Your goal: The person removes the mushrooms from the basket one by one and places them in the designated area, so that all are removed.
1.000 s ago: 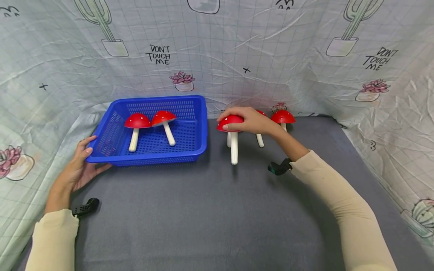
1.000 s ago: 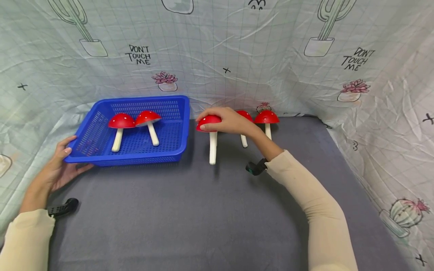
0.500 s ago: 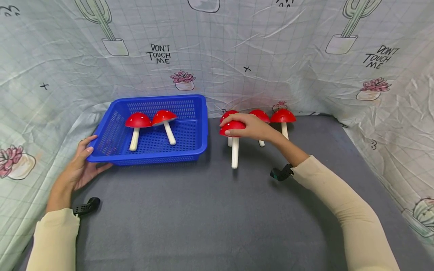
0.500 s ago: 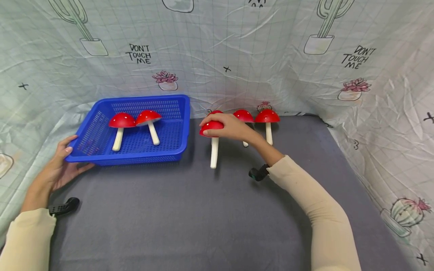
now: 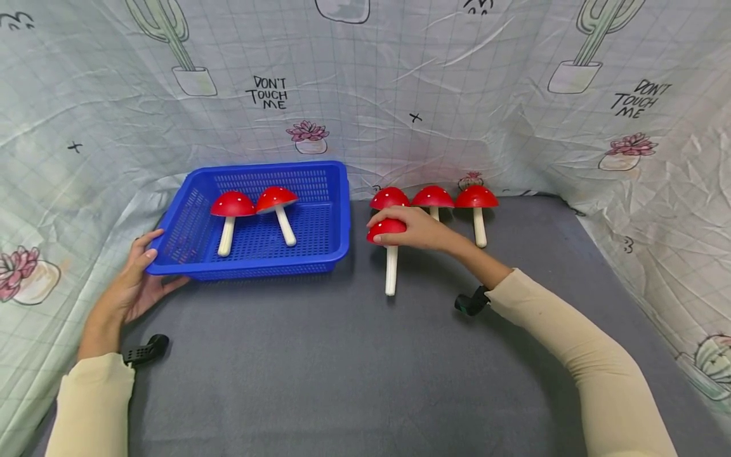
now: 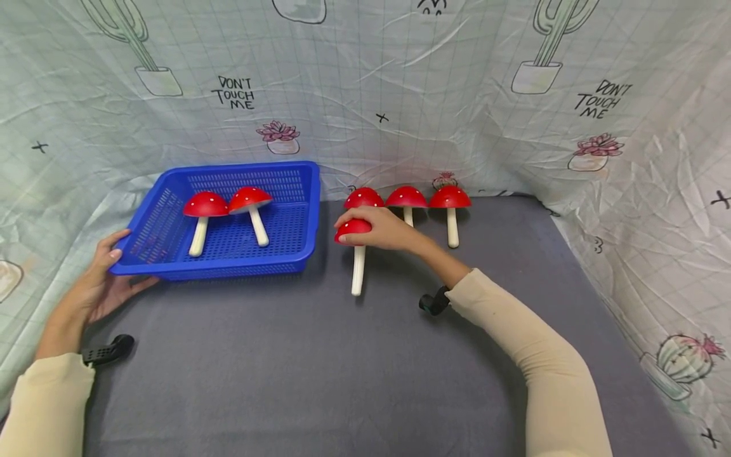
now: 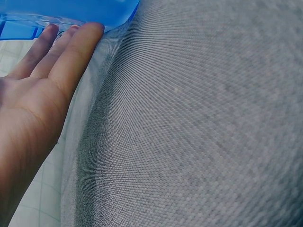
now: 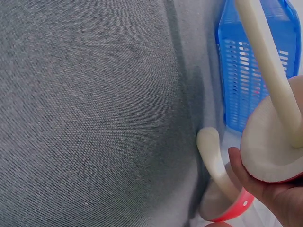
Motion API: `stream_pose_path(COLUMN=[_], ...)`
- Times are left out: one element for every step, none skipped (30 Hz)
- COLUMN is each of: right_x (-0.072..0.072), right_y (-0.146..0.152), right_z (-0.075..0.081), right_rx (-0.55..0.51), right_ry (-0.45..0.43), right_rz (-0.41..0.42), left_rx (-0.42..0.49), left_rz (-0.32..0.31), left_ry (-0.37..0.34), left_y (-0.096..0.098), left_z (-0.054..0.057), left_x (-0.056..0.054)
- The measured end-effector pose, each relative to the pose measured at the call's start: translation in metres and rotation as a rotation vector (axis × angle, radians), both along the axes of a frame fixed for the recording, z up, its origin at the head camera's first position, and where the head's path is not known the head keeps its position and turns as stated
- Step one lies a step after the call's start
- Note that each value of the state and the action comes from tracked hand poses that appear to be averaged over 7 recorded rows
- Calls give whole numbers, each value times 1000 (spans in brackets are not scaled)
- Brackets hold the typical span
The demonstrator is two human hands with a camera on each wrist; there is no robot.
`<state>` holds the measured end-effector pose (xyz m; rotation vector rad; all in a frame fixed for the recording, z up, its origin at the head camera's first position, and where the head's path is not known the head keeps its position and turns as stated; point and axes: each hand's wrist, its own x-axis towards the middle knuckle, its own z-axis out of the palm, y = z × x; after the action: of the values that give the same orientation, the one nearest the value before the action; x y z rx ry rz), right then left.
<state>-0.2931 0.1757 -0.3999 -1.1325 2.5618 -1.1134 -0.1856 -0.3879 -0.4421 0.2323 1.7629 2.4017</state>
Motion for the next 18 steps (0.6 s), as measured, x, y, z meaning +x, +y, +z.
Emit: stream_pose_path(right_x=[0,0,0,0,0,0,0,0,1,1,1,1,1,1,2,2,2,2], right_y=[0,0,0,0,-1,-1,-1,-1,-1,-1,-1,-1,-1,-1,-1,-1,0,0], right_z=[-1,-2,-2,-4,-5,-6,-7,-9,-10,-11,-12,-13,-13,-14,-15,-15,-16,-16], right_rx=[0,0,4,7,12,16,20,23,27,28,27,26,26,25,24,25,26,30], right_ry=[-4,-5,-5,-8,-11,-13,-16,-18,-23,-28,-32,-35,-37,-42,-45,-47,-50,-53], right_rz=[-1,-2,-3,-2,0,3,9,15,21,27,32,37,40,40,41,40,40,38], left_rx=[0,0,-1,-1,6,8,10,16,18,23,25,20,23,26,23,21,14,14], left_rz=[-1,-1,-2,-3,-10,-13,-15,-21,-23,-28,-30,-25,-29,-33,-32,-31,-26,-28], left_ry=[0,0,1,3,4,6,7,8,8,8,7,6,5,5,5,5,5,6], left_y=[0,0,1,0,0,0,0,0,-1,-1,-1,-1,-1,-1,-1,-1,-1,-1], left_z=[0,0,0,0,0,0,0,0,0,0,-1,-1,-1,-1,-1,-1,-1,-1], left_x=[0,0,0,0,0,0,0,0,0,-1,-1,-1,-1,-1,-1,-1,-1,-1])
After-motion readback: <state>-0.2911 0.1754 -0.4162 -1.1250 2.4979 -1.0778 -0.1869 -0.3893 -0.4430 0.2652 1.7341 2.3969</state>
